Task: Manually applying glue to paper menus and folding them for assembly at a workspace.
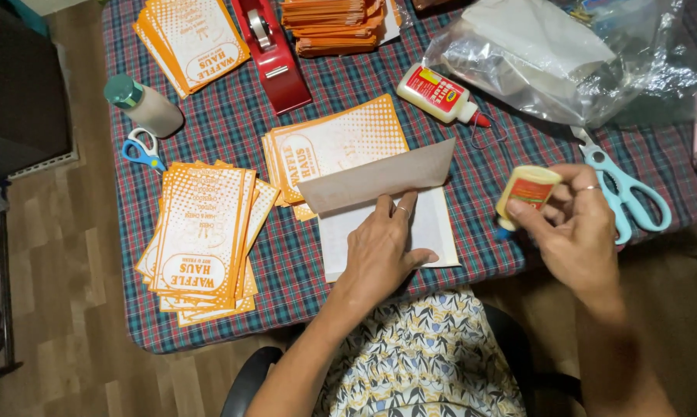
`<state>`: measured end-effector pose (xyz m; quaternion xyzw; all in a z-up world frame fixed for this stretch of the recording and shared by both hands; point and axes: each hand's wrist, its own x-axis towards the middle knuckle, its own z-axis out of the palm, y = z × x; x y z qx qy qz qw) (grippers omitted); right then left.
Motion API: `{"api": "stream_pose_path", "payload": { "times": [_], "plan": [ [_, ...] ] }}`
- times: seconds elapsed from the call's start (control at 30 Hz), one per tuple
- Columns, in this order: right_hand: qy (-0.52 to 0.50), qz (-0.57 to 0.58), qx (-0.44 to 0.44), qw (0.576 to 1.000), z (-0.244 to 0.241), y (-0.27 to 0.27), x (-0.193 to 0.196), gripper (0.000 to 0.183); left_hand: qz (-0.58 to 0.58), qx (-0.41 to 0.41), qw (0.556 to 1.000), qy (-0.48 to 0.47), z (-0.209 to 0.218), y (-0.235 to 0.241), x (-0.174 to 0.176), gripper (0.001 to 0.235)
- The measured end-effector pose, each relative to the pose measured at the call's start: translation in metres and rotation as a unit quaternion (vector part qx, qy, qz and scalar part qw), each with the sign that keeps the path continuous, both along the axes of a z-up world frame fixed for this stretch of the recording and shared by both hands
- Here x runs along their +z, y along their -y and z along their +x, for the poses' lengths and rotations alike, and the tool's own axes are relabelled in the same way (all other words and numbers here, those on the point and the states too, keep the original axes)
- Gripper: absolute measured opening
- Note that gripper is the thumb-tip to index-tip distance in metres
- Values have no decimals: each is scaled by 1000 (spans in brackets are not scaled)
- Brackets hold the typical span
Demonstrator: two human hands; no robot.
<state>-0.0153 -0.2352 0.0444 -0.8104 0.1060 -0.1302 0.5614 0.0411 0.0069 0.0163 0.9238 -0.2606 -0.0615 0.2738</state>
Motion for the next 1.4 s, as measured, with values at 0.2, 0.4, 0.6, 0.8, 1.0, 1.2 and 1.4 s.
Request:
{"api": "stream_pose_path", "payload": {
  "times": [0.2,0.4,0.6,0.8,1.0,1.2,1.4],
  "plan": [
    [75,14,40,996,2,-28,-12,37,8,-27,998,-52,6,-7,9,109],
    [153,-57,46,986,19,-27,-32,31,-17,-34,994,-103,7,-8,57,101],
    [222,-56,48,972,42,-23,-37,26,-13,-45,994,-102,7,-9,66,112],
    [127,-41,55,989,15,-21,-31,26,32,-58,993,-100,9,-9,20,136],
    [27,-78,40,996,-21,-9,-32,24,50,-68,990,-116,11,-10,21,137],
    [13,-36,102,994,-34,-5,-10,20,36,-68,988,-132,14,-15,25,118],
    [65,76,58,993,-44,-24,3,27,17,-53,995,-84,13,-14,14,103]
  ]
}}
